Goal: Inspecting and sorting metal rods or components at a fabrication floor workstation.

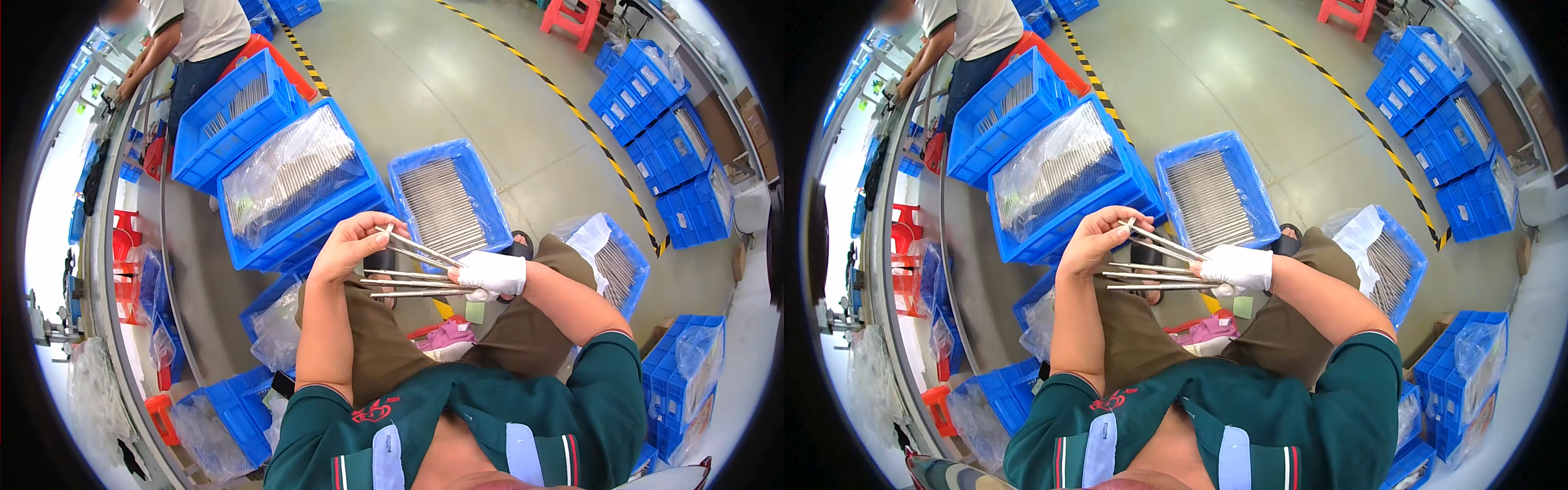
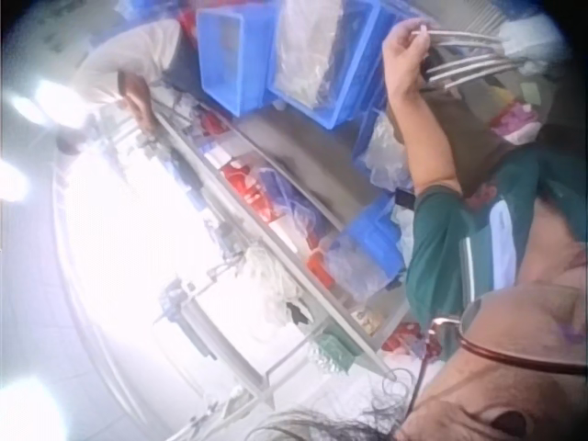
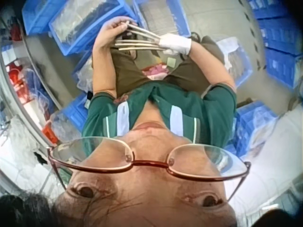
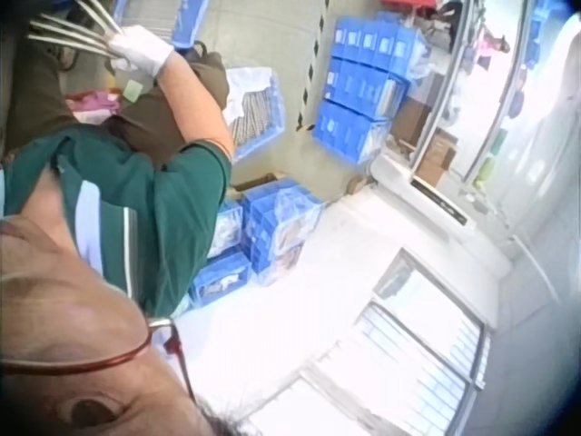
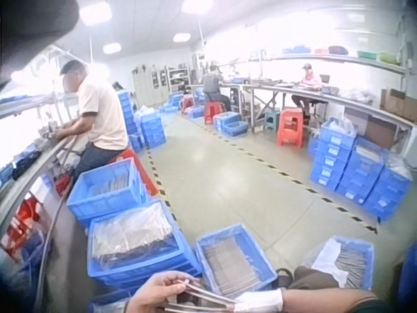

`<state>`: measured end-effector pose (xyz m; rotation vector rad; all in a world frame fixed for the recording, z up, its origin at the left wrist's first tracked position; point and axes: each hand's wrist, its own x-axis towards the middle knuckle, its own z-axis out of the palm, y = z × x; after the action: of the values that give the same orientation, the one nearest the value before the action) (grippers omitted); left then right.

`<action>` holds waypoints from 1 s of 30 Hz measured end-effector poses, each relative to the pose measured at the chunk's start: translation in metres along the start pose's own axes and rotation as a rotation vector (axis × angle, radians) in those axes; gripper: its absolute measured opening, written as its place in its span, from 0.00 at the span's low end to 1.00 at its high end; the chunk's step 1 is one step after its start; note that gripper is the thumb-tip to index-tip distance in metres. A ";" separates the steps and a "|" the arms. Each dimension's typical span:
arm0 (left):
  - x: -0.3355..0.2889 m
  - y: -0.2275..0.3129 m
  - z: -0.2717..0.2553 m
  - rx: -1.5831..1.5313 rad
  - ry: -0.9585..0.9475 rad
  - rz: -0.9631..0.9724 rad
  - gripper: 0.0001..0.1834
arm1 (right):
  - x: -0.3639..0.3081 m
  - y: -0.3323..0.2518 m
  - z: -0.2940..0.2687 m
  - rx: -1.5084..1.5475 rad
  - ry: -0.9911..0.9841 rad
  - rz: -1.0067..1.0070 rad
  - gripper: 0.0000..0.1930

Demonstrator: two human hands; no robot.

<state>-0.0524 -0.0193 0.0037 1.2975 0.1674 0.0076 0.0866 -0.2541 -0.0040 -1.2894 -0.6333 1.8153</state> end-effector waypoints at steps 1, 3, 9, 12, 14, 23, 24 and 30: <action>-0.001 0.000 -0.001 0.017 0.048 -0.011 0.14 | 0.001 0.004 -0.003 -0.017 0.016 0.014 0.15; -0.007 0.002 -0.012 0.056 0.156 0.054 0.13 | -0.001 -0.004 -0.009 -0.197 0.060 0.052 0.15; 0.015 -0.031 0.000 -0.922 0.543 0.043 0.20 | 0.009 0.005 -0.011 -0.490 0.494 -0.570 0.12; 0.018 -0.036 0.019 -1.038 0.398 0.112 0.20 | 0.011 0.001 -0.007 -1.212 0.652 -0.298 0.13; 0.015 -0.032 0.021 -1.047 0.443 0.075 0.20 | 0.012 0.001 -0.004 -1.136 0.591 -0.141 0.15; 0.008 -0.023 0.051 -0.137 0.368 -0.018 0.11 | 0.039 0.001 -0.062 -1.117 0.301 0.077 0.16; 0.008 -0.022 0.046 -0.077 0.484 0.072 0.11 | 0.048 0.005 -0.076 -1.304 0.402 0.091 0.16; -0.001 -0.008 0.039 -0.122 0.391 0.009 0.15 | 0.136 0.060 -0.222 -1.494 0.788 0.212 0.10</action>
<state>-0.0495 -0.0589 0.0061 1.1644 0.4884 0.2767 0.2537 -0.1851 -0.2009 -2.8429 -1.4676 0.5457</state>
